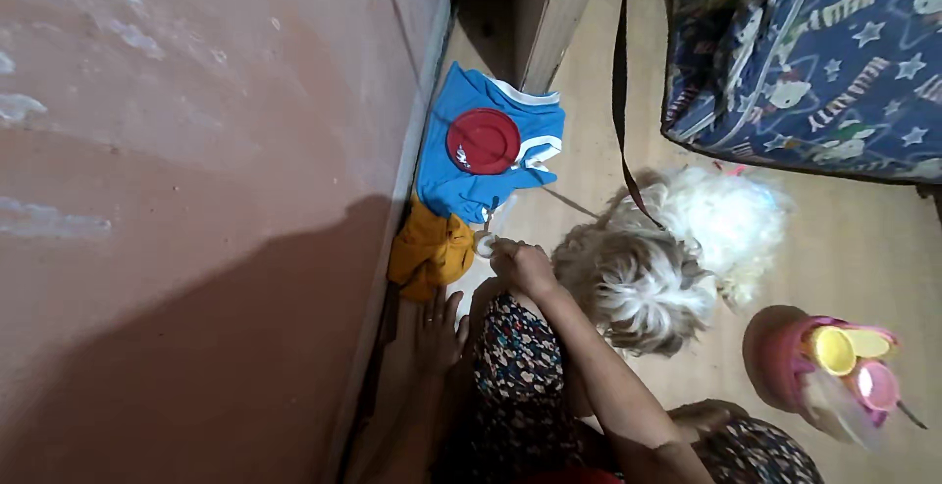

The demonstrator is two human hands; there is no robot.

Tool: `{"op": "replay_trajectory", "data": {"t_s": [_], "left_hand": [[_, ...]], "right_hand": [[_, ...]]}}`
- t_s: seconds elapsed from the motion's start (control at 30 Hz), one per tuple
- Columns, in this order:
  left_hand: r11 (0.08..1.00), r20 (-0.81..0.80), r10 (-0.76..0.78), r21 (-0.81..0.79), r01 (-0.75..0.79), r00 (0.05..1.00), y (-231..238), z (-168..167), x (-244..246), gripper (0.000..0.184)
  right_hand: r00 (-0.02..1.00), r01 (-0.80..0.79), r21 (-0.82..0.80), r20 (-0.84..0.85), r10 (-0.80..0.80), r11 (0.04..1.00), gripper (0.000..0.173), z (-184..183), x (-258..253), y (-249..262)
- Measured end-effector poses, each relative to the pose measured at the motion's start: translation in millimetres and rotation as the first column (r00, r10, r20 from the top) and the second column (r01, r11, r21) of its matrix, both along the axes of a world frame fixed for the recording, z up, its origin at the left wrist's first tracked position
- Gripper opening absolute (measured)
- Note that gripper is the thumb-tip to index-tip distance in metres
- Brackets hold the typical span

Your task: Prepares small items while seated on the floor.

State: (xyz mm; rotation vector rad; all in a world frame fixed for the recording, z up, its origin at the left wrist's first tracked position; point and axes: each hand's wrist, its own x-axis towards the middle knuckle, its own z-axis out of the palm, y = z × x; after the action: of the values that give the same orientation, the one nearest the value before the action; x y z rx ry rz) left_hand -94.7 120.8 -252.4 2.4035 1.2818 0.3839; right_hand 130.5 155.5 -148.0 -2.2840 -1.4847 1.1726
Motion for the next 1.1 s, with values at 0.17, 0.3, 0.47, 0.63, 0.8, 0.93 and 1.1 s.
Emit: {"op": "replay_trajectory", "data": {"t_s": [0.17,0.3,0.47,0.63,0.8,0.93,1.1], "left_hand": [[1.0,0.004,0.0,-0.015,0.0,1.0,1,0,0,0.044],[0.999,-0.015,0.001,-0.032,-0.002,1.0,4,0,-1,0.044],[0.999,0.019,0.002,0.041,-0.003,1.0,4,-6,-1,0.043],[0.998,0.078,0.021,0.052,-0.026,0.997,1,-11,0,0.042],[0.999,0.066,0.011,0.043,-0.013,0.998,2,-14,-2,0.043],[1.0,0.001,0.0,0.019,0.0,1.0,4,-9,-3,0.043],[1.0,-0.058,-0.008,0.019,0.009,0.998,4,1,-1,0.044]], "right_hand": [[0.837,0.538,0.2,-0.241,-0.491,0.819,0.023,-10,8,-9],[0.794,0.554,0.252,-0.444,-0.415,0.793,0.046,-16,13,24],[0.831,0.486,0.345,-0.466,-0.304,0.803,0.019,-1,14,30],[0.846,0.511,0.49,-0.432,-0.312,0.706,0.022,6,13,6],[0.781,0.624,0.517,-0.427,-0.456,0.585,0.028,7,37,36],[0.932,0.361,0.374,-0.133,-0.336,0.854,0.028,19,46,84],[0.974,0.204,0.24,0.046,-0.221,0.949,0.029,-2,39,145]]}}
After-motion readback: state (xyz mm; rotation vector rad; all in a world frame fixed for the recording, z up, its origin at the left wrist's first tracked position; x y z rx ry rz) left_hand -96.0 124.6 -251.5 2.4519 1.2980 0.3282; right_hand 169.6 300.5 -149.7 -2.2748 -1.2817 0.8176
